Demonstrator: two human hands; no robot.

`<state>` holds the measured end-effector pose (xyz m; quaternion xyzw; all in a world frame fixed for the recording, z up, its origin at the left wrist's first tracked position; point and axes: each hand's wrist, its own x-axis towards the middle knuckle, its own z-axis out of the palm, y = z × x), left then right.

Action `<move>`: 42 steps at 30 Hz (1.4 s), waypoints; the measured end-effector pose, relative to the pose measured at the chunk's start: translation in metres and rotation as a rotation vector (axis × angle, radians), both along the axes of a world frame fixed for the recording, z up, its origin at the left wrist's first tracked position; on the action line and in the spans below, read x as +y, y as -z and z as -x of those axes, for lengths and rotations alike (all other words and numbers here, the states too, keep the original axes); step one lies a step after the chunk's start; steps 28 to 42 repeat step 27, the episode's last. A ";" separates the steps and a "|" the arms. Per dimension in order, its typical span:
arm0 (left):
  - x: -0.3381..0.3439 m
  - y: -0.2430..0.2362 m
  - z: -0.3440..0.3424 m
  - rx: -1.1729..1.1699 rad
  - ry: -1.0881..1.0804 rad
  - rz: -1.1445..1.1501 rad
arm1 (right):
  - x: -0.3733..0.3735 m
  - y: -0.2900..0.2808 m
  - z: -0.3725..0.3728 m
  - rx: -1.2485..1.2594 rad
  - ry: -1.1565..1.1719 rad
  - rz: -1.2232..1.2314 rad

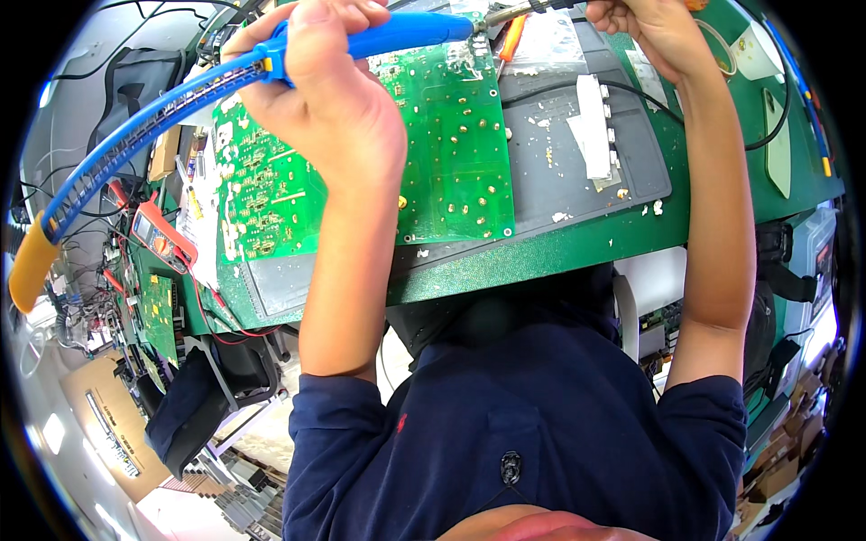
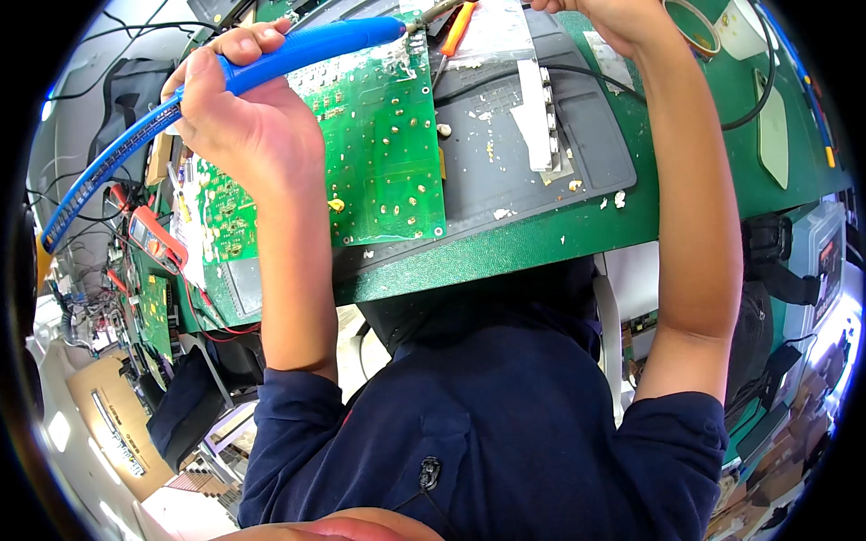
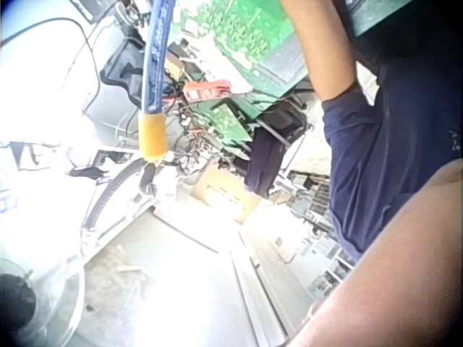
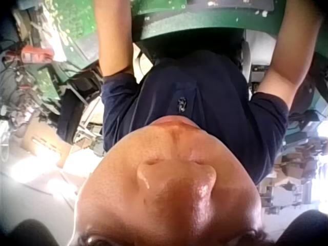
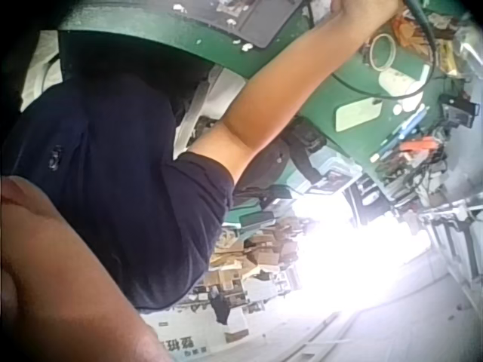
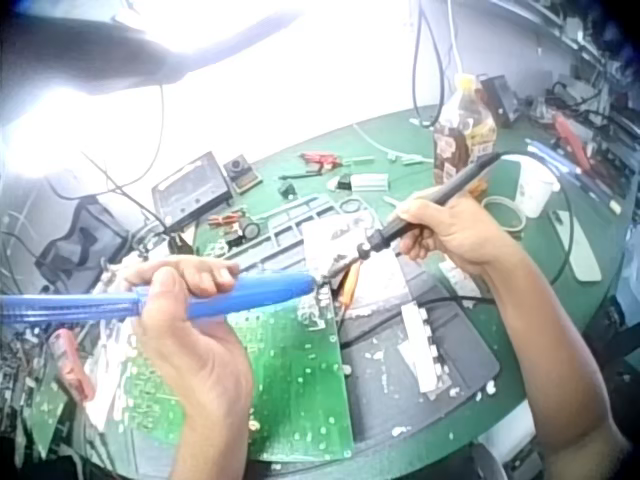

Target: The person solders components on a large green circuit board using a soldering iron and solder wire, uses a desoldering pump to remove excess solder, and manipulates wires with a small screwdriver and by hand.

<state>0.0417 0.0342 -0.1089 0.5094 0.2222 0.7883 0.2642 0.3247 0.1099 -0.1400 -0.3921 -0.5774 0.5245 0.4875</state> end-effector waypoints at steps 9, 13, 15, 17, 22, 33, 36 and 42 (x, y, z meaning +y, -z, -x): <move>-0.011 -0.008 -0.008 -0.025 -0.043 0.007 | -0.001 -0.007 0.003 -0.004 0.011 -0.049; -0.029 -0.029 0.027 -0.039 0.029 0.054 | -0.005 -0.007 0.008 0.118 0.059 -0.048; -0.038 -0.039 0.050 0.037 -0.077 0.071 | -0.010 -0.009 0.009 0.167 0.126 -0.046; -0.043 -0.045 0.071 0.073 -0.221 0.107 | -0.011 -0.016 0.010 0.198 0.140 -0.060; -0.034 -0.044 0.123 0.162 -0.346 0.405 | -0.019 -0.018 0.019 0.188 0.260 -0.166; -0.020 -0.016 0.150 0.220 -0.311 0.423 | -0.016 -0.013 0.014 0.152 0.267 -0.217; -0.020 -0.016 0.150 0.220 -0.311 0.423 | -0.016 -0.013 0.014 0.152 0.267 -0.217; -0.020 -0.016 0.150 0.220 -0.311 0.423 | -0.016 -0.013 0.014 0.152 0.267 -0.217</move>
